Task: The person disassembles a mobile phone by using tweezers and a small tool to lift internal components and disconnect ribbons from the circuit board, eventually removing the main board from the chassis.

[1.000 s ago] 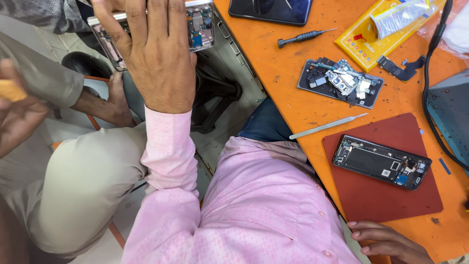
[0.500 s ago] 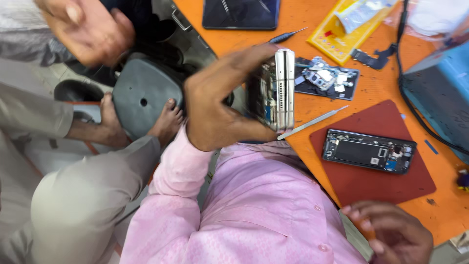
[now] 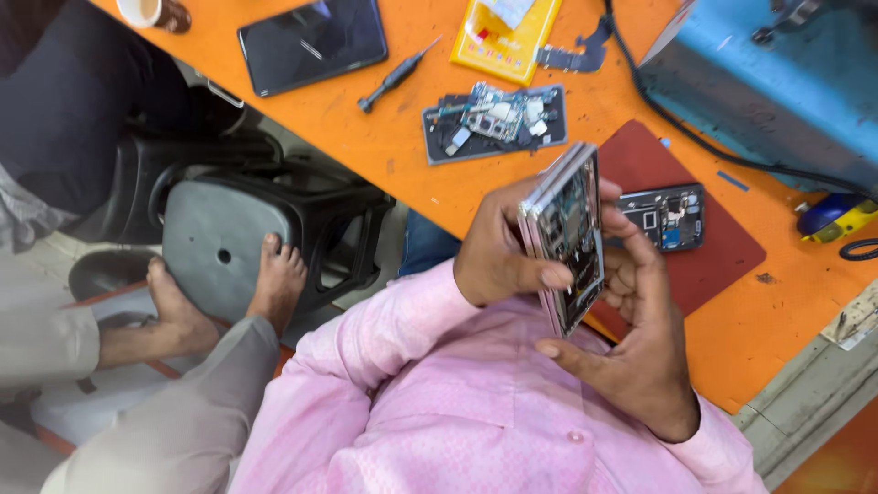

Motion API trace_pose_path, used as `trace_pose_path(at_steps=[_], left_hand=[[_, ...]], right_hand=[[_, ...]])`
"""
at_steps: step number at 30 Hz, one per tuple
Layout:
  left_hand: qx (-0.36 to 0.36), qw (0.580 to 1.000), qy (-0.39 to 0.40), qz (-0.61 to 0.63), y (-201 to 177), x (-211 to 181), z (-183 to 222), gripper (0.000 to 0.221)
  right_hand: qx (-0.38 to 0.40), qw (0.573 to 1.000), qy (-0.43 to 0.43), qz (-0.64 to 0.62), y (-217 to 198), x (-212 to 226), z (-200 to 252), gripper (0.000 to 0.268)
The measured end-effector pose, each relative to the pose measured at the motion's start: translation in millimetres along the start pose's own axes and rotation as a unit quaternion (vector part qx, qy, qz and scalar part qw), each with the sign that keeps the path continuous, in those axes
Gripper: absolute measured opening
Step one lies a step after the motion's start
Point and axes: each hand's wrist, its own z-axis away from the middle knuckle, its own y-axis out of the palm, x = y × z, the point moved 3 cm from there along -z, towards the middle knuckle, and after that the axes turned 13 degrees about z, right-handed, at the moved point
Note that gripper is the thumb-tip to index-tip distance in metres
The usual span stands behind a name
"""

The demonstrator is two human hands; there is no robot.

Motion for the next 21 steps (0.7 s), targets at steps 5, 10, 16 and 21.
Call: trace_pose_path(at_steps=[5, 10, 16, 21], left_hand=[[-0.004, 0.985, 0.019, -0.172, 18, 3, -3, 0.087], [0.041, 0.91, 0.087, -0.404, 32, 8, -3, 0.086], [0.057, 0.956, 0.032, -0.285, 19, -3, -6, 0.093], [-0.023, 0.911, 0.033, -0.41, 7, -11, -10, 0.091]], right_hand=[[-0.046, 0.996, 0.057, 0.044, 1, -22, 5, 0.107], [-0.084, 0.984, 0.13, 0.083, -4, -62, 28, 0.074], [-0.142, 0.973, 0.062, -0.169, -12, -73, 53, 0.057], [-0.215, 0.949, 0.058, -0.223, -24, -85, 69, 0.048]])
